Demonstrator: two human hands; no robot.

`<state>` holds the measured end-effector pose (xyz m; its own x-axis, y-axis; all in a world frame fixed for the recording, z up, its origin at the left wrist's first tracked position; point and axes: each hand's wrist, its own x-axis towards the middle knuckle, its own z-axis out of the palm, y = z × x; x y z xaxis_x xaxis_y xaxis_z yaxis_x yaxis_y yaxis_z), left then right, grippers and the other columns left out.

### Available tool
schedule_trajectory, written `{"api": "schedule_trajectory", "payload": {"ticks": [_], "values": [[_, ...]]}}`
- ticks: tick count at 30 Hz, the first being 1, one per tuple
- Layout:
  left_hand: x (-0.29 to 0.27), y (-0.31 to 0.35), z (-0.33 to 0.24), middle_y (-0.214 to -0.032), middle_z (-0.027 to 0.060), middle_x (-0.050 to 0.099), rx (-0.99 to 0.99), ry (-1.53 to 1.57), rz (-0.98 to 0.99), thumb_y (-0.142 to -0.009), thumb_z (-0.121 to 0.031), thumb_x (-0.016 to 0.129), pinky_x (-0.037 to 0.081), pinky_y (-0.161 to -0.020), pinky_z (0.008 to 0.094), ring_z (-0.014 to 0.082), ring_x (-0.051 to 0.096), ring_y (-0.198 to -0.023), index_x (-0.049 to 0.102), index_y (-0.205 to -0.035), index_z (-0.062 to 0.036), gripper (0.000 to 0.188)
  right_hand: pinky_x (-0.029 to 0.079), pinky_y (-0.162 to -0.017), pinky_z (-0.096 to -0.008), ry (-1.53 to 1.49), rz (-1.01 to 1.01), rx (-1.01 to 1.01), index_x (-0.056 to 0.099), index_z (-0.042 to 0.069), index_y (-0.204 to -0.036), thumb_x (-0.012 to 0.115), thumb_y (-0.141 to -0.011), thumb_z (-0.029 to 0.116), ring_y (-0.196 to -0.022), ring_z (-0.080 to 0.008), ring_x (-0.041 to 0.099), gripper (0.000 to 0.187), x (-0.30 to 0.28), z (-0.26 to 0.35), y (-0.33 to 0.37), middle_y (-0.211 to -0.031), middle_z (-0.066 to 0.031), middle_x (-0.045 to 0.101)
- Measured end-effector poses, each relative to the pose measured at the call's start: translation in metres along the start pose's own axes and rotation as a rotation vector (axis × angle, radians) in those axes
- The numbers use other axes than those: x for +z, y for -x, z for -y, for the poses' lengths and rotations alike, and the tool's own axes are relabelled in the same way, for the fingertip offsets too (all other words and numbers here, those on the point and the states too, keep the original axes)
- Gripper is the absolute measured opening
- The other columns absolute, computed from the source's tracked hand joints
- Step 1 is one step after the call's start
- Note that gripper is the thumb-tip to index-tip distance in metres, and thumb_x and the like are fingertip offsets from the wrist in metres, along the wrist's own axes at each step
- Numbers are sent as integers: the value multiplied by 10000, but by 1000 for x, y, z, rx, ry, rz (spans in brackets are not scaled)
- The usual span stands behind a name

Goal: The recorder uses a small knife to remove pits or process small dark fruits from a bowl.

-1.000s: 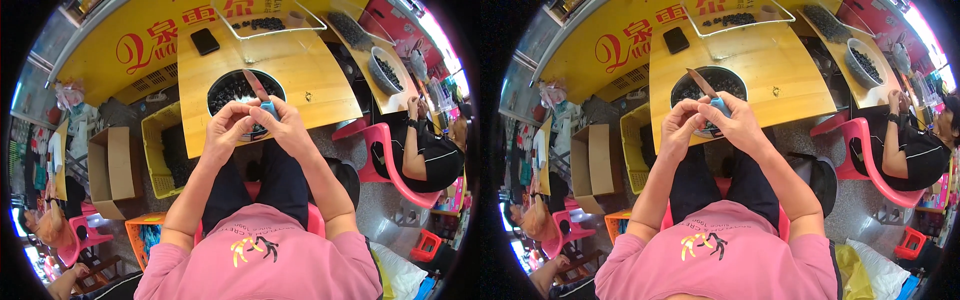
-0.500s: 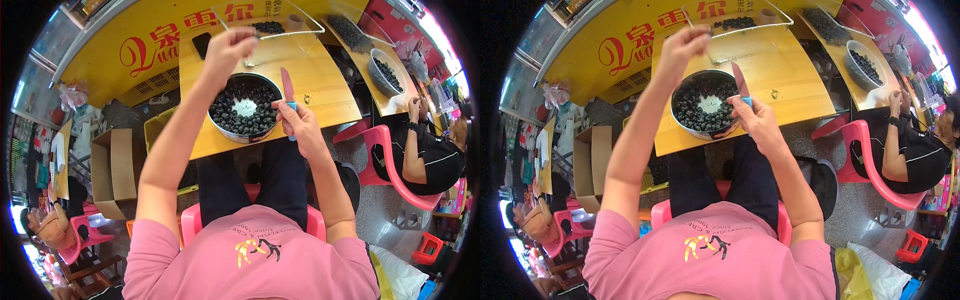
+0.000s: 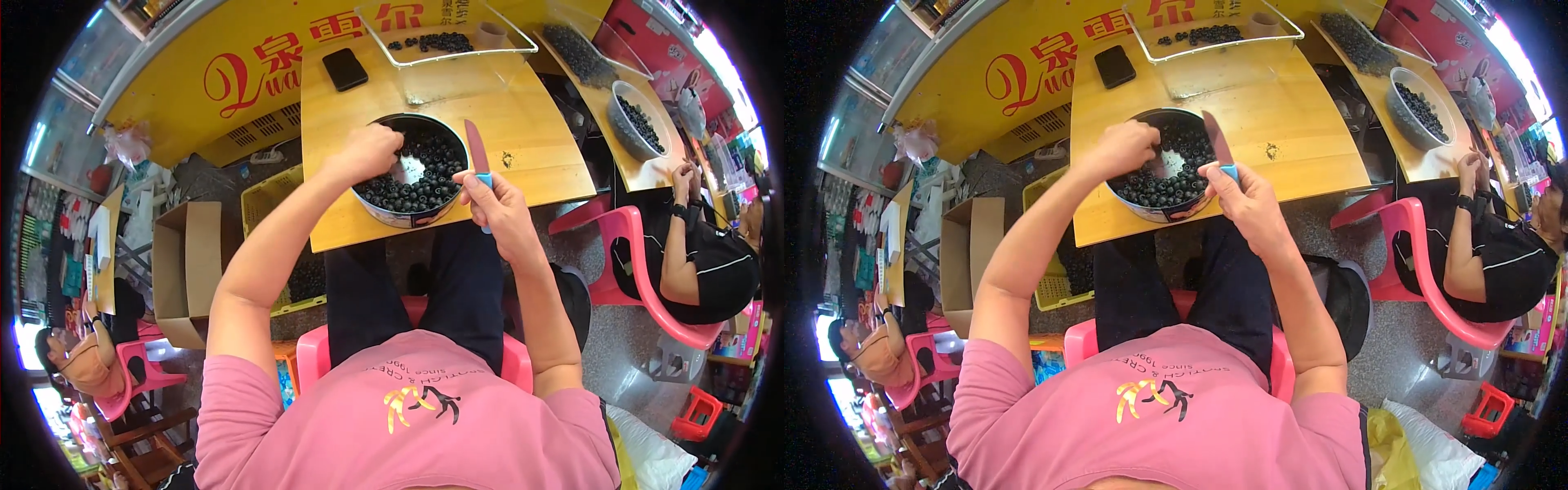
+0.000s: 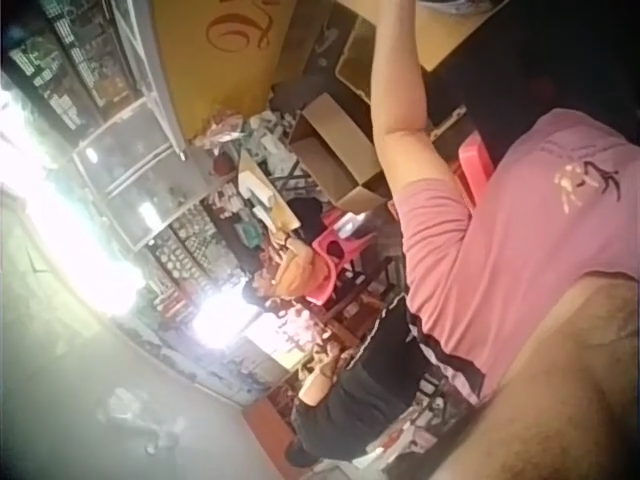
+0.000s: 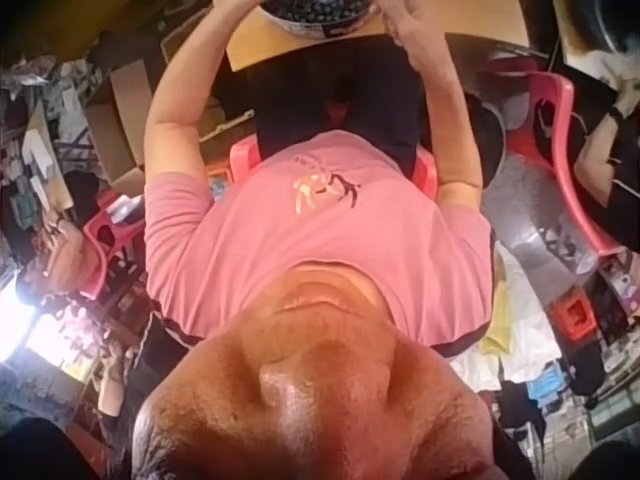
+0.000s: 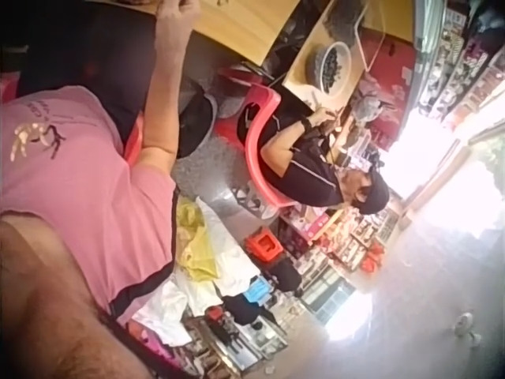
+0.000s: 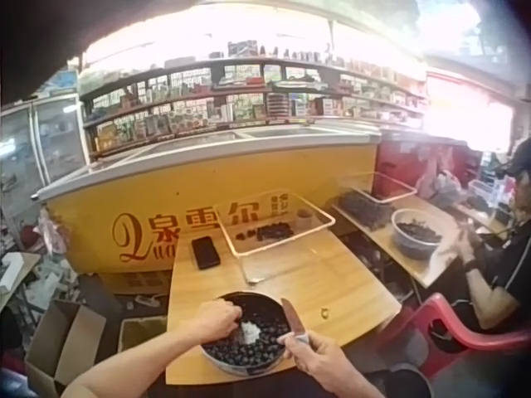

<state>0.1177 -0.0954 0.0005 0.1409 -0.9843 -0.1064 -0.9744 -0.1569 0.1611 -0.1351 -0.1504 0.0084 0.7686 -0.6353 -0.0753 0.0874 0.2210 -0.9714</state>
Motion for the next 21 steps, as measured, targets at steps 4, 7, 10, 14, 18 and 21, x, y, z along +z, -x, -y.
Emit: {"api": "schedule_trajectory", "payload": {"ticks": [4,7,10,14,18,21], "values": [[25,1,-1,-885,104,639,127,-220,-205,-760,-113,648,508,-781,395,287,608,-933,634,-862,-48,122,304,-486,-170,48,41,-13,640,6,-1064,590,-952,250,-546,-14,392,272,6,0,3,-755,21,566],[27,2,-6,-920,104,644,134,-147,-232,-764,-117,660,503,-789,390,293,611,-927,633,-880,-44,140,304,-484,-171,64,33,-6,640,7,-1064,592,-952,244,-543,-15,393,266,5,0,2,-758,20,567],[9,9,-21,-880,50,646,62,589,-228,-803,-124,700,480,-767,285,162,606,-793,650,-1031,-49,245,310,-483,-175,23,-6,-8,640,9,-1063,590,-953,230,-540,-16,396,252,2,-4,-1,-766,14,574],[-12,43,-50,-878,-40,602,93,1514,-290,-856,-120,695,423,-697,199,35,533,-793,634,-1073,-38,240,321,-481,-178,-80,-60,-38,639,16,-1058,591,-954,213,-538,-17,409,228,12,-3,-13,-783,-4,595],[-10,60,-70,-896,-28,616,102,1692,-381,-851,-89,696,421,-691,194,36,536,-802,627,-1084,-37,248,325,-481,-178,-137,-50,-92,641,23,-1054,615,-939,204,-534,-18,418,216,30,4,-19,-778,-6,604],[-8,67,-77,-919,-14,628,67,1654,-495,-863,-67,679,432,-699,195,43,547,-820,625,-1084,-30,230,316,-480,-174,-76,-84,-152,645,31,-1039,646,-919,191,-536,-18,417,200,40,9,-19,-737,22,583]]}}
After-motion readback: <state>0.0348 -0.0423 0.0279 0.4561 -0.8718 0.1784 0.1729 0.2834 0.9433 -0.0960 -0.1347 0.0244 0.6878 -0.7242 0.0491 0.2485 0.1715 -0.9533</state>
